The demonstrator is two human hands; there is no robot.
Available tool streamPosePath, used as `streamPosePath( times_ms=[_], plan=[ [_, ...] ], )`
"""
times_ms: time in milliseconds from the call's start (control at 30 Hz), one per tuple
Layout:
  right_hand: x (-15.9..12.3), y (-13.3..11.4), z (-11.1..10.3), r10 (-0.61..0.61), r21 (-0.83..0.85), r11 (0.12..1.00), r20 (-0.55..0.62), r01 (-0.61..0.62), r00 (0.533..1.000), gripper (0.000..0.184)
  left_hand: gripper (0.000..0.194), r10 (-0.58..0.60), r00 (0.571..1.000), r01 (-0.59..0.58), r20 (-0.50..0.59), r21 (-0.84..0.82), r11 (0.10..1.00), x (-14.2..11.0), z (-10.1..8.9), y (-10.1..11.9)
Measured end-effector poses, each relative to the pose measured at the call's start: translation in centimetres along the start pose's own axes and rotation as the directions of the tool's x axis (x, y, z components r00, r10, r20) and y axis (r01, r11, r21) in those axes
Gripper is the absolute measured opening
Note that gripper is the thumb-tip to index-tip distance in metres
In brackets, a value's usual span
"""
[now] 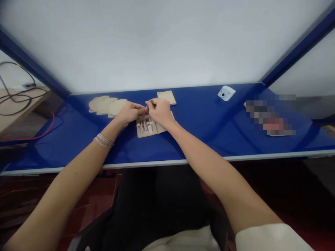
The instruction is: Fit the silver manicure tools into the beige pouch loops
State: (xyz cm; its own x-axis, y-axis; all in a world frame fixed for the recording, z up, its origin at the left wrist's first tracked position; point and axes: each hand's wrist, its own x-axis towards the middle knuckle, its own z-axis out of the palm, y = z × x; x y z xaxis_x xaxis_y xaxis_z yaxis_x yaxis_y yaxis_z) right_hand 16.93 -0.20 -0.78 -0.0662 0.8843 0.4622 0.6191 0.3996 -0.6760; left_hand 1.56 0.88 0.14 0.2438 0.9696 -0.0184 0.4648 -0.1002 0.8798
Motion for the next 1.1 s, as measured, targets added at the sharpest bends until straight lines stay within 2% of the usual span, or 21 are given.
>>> streamPosePath(
  times_ms=[100,333,633,733,933,1100],
  plan=[
    [0.0,0.0,-0.1,-0.004,0.007,1.0,-0.002,0.004,1.0,0.032,0.031,0.016,1.0,-0.016,0.005,0.023,1.0,-0.1,-0.1,0.2],
    [0.4,1.5,0.6,0.054,0.187,0.981,0.01,-0.055,0.998,0.029,0.032,0.11,0.993,-0.113,0.052,0.045,0.993,0.2,-0.3,-0.7],
    [0.3,1.7,0.8,0.13,0.354,0.924,0.06,-0.143,0.99,0.029,0.035,0.111,0.991,-0.112,0.074,0.007,0.994,0.2,-0.4,-0.7],
    [0.3,1.7,0.9,0.144,0.352,0.923,0.062,-0.157,0.988,0.029,0.034,0.113,0.991,-0.114,0.074,0.01,0.993,0.1,-0.5,-0.7],
    [0.2,1.7,0.7,0.014,0.245,0.969,-0.031,-0.006,0.999,0.028,0.034,0.09,0.994,-0.092,0.068,0.029,0.995,0.1,-0.4,-0.6],
    [0.1,1.6,0.7,0.007,0.189,0.982,-0.025,-0.002,1.0,0.03,0.034,0.094,0.993,-0.095,0.066,0.015,0.995,0.1,-0.4,-0.6]
  ],
)
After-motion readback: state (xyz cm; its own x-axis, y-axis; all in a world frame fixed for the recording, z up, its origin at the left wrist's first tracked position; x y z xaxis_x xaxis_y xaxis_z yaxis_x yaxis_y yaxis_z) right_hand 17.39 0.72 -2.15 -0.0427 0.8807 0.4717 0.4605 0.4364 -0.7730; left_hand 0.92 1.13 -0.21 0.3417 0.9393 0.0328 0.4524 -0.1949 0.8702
